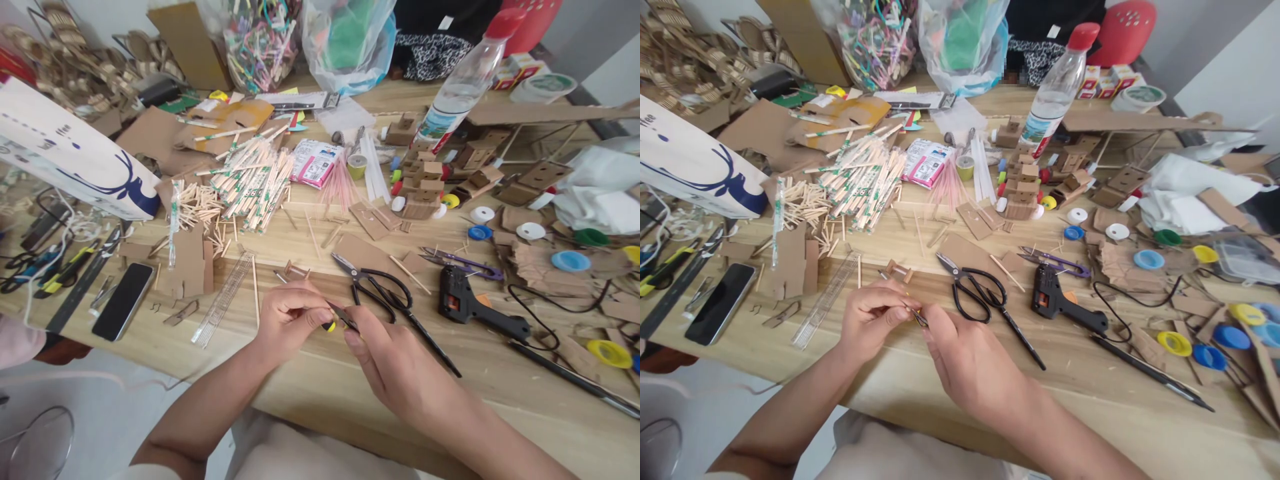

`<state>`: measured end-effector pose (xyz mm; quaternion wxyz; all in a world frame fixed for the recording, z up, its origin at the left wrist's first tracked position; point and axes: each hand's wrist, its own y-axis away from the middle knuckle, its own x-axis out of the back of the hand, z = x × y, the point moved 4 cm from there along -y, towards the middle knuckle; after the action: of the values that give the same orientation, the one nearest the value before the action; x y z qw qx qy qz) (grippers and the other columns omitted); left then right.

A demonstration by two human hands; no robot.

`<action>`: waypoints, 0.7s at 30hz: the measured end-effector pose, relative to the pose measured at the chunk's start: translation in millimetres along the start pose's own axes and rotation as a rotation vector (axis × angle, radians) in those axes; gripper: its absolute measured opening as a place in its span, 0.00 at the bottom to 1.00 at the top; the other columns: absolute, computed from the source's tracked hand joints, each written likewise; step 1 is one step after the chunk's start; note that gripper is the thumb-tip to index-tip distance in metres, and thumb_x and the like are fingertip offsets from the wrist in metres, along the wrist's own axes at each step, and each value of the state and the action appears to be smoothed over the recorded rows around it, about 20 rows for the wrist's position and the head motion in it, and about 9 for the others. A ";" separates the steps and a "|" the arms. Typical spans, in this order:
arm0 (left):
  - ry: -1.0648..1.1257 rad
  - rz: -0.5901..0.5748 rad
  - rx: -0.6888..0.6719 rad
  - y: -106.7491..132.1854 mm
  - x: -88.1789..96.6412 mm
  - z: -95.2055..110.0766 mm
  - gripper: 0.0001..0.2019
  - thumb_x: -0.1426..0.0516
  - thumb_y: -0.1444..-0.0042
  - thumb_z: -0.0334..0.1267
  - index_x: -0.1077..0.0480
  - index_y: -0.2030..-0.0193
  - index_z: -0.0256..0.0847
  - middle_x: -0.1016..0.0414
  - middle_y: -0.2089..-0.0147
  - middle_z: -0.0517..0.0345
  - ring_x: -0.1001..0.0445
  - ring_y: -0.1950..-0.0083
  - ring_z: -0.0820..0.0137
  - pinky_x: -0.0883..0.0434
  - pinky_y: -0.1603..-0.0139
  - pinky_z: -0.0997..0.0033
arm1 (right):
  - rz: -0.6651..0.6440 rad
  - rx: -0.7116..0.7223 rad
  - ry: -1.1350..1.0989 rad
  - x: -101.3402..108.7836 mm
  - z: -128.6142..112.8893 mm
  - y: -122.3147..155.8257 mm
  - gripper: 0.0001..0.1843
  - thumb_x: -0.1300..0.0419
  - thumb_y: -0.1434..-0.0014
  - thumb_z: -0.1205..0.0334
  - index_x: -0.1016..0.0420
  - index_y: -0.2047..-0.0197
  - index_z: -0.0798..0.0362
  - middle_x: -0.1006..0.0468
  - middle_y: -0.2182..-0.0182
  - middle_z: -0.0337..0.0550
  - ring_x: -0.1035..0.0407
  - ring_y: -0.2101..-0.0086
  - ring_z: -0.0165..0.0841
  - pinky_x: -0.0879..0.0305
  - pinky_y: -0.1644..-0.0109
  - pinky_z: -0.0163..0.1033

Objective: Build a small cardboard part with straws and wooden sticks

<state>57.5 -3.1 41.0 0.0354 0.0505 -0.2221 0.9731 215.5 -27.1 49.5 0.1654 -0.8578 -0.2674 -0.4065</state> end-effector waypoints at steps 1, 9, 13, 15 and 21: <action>-0.005 -0.010 0.001 -0.6 0.6 0.3 0.18 0.37 0.39 0.51 0.17 0.72 0.42 0.17 0.74 0.53 0.22 0.75 0.71 0.27 0.73 0.75 | -0.016 -0.009 -0.001 -0.2 0.3 0.4 0.14 0.58 0.30 0.67 0.35 0.61 0.49 0.28 0.78 0.37 0.35 0.80 0.31 0.46 0.75 0.34; -0.028 -0.034 0.024 -2.4 2.9 0.2 0.19 0.37 0.40 0.53 0.17 0.73 0.42 0.17 0.75 0.52 0.21 0.75 0.71 0.27 0.74 0.74 | 0.004 -0.003 0.018 -3.0 -0.1 0.0 0.13 0.58 0.30 0.68 0.36 0.61 0.49 0.28 0.78 0.36 0.34 0.80 0.32 0.48 0.75 0.34; -0.025 -0.043 0.025 -2.5 1.7 1.0 0.19 0.37 0.40 0.54 0.17 0.74 0.42 0.17 0.75 0.52 0.22 0.77 0.71 0.28 0.75 0.74 | -0.052 -0.023 0.003 -4.5 2.0 -0.2 0.13 0.59 0.30 0.67 0.36 0.61 0.49 0.32 0.81 0.33 0.37 0.82 0.31 0.50 0.77 0.33; -0.040 -0.061 0.021 -2.8 0.8 1.2 0.19 0.36 0.40 0.53 0.17 0.73 0.42 0.18 0.77 0.52 0.23 0.77 0.72 0.29 0.76 0.75 | -0.101 -0.062 0.017 -5.1 4.2 0.8 0.11 0.57 0.30 0.66 0.36 0.60 0.49 0.37 0.84 0.29 0.41 0.85 0.31 0.54 0.78 0.34; 0.024 -0.027 0.041 -1.7 0.5 -2.5 0.18 0.37 0.40 0.54 0.16 0.72 0.43 0.17 0.75 0.52 0.23 0.76 0.71 0.28 0.75 0.74 | -0.023 -0.028 0.026 -2.4 -0.6 -1.6 0.14 0.60 0.31 0.68 0.35 0.61 0.49 0.30 0.79 0.37 0.35 0.80 0.32 0.49 0.76 0.34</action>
<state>56.9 -0.5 39.5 0.0503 0.0427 -0.2011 0.9773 212.9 -26.9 48.1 0.1522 -0.8517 -0.2695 -0.4229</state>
